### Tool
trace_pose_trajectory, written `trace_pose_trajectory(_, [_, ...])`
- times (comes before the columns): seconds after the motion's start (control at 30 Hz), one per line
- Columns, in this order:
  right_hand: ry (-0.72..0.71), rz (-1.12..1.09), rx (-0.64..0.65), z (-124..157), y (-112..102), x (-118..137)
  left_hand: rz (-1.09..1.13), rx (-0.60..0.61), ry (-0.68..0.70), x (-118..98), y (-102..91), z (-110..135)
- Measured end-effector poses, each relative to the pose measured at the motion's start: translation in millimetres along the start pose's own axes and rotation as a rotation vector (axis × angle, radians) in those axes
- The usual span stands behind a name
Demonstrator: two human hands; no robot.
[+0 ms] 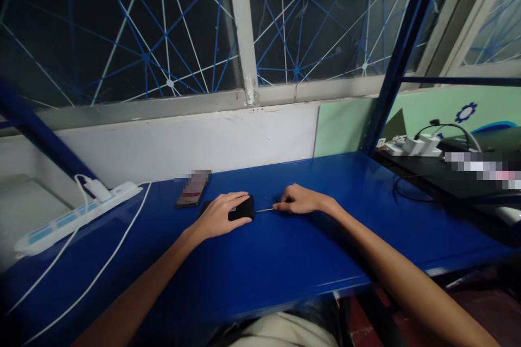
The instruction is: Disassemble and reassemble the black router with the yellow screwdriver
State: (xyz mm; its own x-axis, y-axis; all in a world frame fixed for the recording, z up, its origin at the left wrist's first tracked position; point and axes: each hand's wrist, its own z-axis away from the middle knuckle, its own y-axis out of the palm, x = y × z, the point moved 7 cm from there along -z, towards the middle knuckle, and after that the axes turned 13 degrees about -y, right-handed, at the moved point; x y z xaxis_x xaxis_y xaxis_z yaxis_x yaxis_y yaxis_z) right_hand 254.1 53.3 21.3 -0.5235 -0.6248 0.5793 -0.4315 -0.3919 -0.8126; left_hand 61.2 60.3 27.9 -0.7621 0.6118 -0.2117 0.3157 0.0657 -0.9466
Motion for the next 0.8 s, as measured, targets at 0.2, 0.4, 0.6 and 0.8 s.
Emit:
trace_pose_trajectory(0.2, [-0.007,0.015,0.001,-0.9,0.7,-0.9,-0.004,0.004,0.004,0.2,1.0,-0.1])
trace_pose_trajectory(0.4, [0.003,0.006,-0.004,-1.0,1.1,-1.1,-0.011,0.006,-0.002,0.7,0.7,0.5])
trace_pose_trajectory(0.6, [0.006,0.01,-0.017,-2.2,2.5,0.4,-0.019,0.002,0.003,-0.3,1.0,1.2])
trace_pose_trajectory(0.8, [0.018,0.039,-0.033,-1.7,0.2,-0.4,-0.015,0.004,0.001,-0.6,1.4,2.5])
